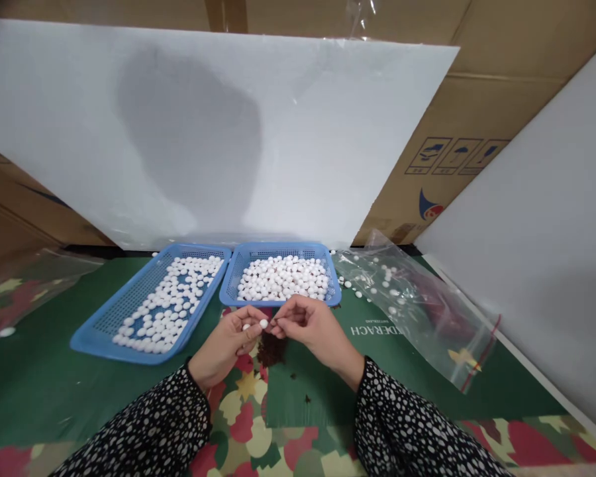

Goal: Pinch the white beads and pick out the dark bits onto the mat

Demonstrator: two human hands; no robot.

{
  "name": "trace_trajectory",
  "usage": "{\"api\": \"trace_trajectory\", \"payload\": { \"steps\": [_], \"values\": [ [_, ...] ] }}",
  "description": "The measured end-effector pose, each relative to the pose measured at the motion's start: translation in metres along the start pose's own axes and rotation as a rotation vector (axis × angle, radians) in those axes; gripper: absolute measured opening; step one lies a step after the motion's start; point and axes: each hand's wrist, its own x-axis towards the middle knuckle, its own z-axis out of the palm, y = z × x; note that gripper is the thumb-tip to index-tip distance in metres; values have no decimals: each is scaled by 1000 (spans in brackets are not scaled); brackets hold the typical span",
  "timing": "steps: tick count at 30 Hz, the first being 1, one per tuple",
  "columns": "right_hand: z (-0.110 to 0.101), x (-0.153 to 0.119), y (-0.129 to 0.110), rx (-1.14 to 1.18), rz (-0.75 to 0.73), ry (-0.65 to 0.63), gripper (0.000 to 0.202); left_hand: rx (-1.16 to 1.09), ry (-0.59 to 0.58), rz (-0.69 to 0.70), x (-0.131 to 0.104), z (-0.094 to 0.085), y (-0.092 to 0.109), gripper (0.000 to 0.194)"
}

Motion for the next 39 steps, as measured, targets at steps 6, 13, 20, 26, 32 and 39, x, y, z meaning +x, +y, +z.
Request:
{"api": "trace_trajectory", "payload": {
  "steps": [6, 13, 20, 26, 32, 39],
  "values": [
    [12, 6, 7, -150, -193, 82, 6, -6, 64, 48, 0, 0, 3, 34],
    [13, 6, 13, -132, -149, 46, 8, 56, 112, 67, -1, 1, 4, 29],
    [18, 3, 20, -154, -156, 121, 5, 118, 162, 68, -3, 4, 5, 29],
    [19, 0, 19, -240, -242, 181, 2, 126, 238, 105, -4, 9, 3, 27],
    [19, 0, 19, -287, -266, 185, 3, 112, 218, 83, -4, 8, 4, 31],
    [23, 0, 19, -330, -261, 237, 4, 151, 244, 121, -4, 8, 0, 26]
  ]
}}
